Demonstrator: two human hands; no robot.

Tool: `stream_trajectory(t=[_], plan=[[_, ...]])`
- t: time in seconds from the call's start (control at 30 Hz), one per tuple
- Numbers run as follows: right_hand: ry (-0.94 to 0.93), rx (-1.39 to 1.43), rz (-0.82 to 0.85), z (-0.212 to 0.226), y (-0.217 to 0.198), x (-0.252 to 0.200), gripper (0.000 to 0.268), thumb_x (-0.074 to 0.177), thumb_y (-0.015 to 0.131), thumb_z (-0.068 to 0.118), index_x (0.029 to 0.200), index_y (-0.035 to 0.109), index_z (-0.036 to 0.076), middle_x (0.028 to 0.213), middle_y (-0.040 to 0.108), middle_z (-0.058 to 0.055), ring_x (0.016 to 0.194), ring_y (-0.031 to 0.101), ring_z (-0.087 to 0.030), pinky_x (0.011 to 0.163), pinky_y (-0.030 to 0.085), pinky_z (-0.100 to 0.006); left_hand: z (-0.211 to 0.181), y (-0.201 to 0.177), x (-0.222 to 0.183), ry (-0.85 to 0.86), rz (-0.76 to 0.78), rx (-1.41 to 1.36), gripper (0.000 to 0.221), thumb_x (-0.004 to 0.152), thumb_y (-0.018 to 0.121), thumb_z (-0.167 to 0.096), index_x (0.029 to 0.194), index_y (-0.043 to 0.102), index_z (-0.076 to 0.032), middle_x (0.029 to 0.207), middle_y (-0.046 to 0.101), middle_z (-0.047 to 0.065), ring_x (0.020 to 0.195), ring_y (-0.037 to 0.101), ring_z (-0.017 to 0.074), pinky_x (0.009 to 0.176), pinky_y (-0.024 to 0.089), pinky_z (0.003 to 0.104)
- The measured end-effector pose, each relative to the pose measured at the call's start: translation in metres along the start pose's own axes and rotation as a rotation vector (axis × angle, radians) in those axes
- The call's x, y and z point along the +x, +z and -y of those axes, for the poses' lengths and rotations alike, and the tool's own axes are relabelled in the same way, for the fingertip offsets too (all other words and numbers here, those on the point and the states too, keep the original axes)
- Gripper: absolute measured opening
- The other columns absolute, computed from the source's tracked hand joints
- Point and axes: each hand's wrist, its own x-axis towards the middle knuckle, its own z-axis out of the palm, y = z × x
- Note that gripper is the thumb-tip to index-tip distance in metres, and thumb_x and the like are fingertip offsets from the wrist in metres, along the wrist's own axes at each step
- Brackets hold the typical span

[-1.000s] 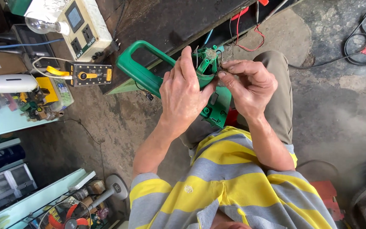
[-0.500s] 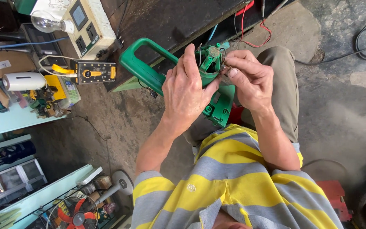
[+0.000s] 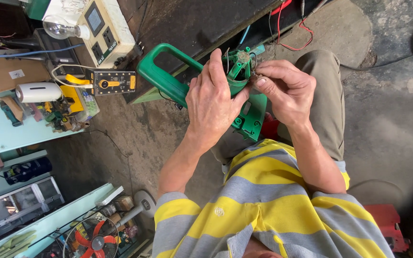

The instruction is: Repairing and cleaning the internal components of a green power tool casing using a screwdriver and cloth.

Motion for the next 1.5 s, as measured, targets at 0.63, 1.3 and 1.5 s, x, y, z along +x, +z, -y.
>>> stream_trajectory(t=[0.63, 1.3, 1.5], plan=[[0.06, 0.039, -0.043, 0.005, 0.006, 0.0, 0.011, 0.098, 0.075, -0.002, 0.107, 0.071, -0.008, 0.111, 0.072, -0.024, 0.099, 0.07, -0.025, 0.085, 0.061, -0.031, 0.004, 0.003, 0.001, 0.003, 0.031, -0.013, 0.101, 0.088, 0.098, -0.048, 0.151, 0.037, 0.003, 0.137, 0.068, 0.027, 0.117, 0.076, 0.0391, 0.096, 0.061, 0.048], [-0.159, -0.204, -0.116, 0.006, 0.014, 0.0, 0.009, 0.095, 0.073, -0.016, 0.102, 0.07, -0.011, 0.104, 0.072, -0.029, 0.094, 0.072, -0.031, 0.076, 0.057, -0.032, -0.005, 0.007, 0.005, -0.022, 0.02, 0.055, 0.1, 0.083, 0.1, -0.045, 0.148, 0.039, 0.0, 0.132, 0.07, 0.023, 0.111, 0.078, 0.0368, 0.091, 0.062, 0.048], [-0.13, -0.156, -0.117, -0.001, 0.013, -0.003, 0.004, 0.097, 0.07, -0.011, 0.1, 0.067, -0.009, 0.103, 0.07, -0.027, 0.093, 0.07, -0.031, 0.075, 0.056, -0.032, -0.002, 0.006, 0.005, -0.022, 0.047, 0.027, 0.1, 0.085, 0.099, -0.047, 0.149, 0.038, 0.0, 0.13, 0.07, 0.023, 0.11, 0.078, 0.0363, 0.093, 0.062, 0.048]])
